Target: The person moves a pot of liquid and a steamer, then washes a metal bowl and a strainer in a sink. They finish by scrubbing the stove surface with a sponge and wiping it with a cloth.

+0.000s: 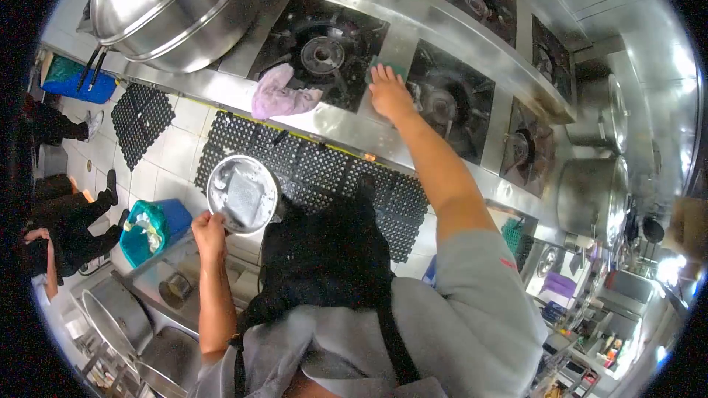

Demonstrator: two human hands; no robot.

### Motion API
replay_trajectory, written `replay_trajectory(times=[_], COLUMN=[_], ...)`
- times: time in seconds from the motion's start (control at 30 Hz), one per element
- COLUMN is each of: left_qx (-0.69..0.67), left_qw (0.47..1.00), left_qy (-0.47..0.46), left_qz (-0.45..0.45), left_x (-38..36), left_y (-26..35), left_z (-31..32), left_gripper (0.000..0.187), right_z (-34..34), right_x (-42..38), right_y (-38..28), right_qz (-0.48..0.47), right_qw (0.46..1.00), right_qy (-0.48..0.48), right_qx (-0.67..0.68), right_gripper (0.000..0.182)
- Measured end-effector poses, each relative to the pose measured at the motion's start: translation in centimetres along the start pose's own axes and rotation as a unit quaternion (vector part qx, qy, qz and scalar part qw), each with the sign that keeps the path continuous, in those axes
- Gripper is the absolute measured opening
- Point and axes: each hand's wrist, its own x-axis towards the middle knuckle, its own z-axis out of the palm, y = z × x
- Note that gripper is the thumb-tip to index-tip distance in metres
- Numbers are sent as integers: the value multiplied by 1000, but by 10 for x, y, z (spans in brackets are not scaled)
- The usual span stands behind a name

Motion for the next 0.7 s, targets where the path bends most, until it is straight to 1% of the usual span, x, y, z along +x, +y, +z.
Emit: replay_trajectory(times=[0.03, 0.1, 0.13, 0.2, 0.23, 0.27, 0.33, 0.37, 0.47, 0.5, 0.53, 0.57, 0.6, 0.7], left_qx=[0, 38, 39, 70, 80, 78, 37, 42, 32, 69, 65, 63, 61, 15], left_qw=[1000, 999, 999, 996, 995, 996, 998, 998, 999, 997, 997, 997, 997, 1000], left_qy=[-4, -14, -20, -14, -16, -16, -8, -8, -21, -27, -27, -26, -22, -14], left_qz=[-5, 33, 28, 57, 52, 49, 59, 56, 32, 22, 25, 32, 37, 20], left_x=[9, 29, 35, 49, 53, 58, 67, 71, 80, 79, 79, 78, 77, 75], left_y=[1, 5, 6, 14, 19, 18, 15, 14, 23, 30, 33, 36, 38, 40], left_z=[-9, -26, -34, -44, -49, -51, -57, -59, -62, -64, -63, -61, -58, -48], left_gripper=[14, 15, 15, 16, 15, 15, 16, 16, 14, 13, 13, 13, 12, 11], right_z=[11, 27, 26, 7, -2, -5, -8, -4, -7, -8, -10, -13, -16, -12], right_x=[-2, -4, -19, -48, -47, -36, -5, 10, 3, -11, -32, -51, -55, -34], right_y=[-11, -33, -36, -29, -27, -29, -35, -35, -32, -28, -28, -28, -27, -22], right_qz=[3, -66, -61, -75, -75, -77, -92, -106, -126, -136, -136, -128, -122, -140], right_qw=[1000, 998, 998, 994, 993, 993, 993, 993, 990, 987, 987, 985, 981, 978], right_qy=[-5, -5, -11, -68, -88, -91, -60, -51, -53, -65, -61, -92, -122, -108], right_qx=[-3, 4, 2, 31, 6, 4, -50, -28, -41, -55, -58, -76, -93, -112], right_gripper=[53, 54, 54, 57, 63, 63, 69, 71, 70, 69, 69, 69, 70, 69])
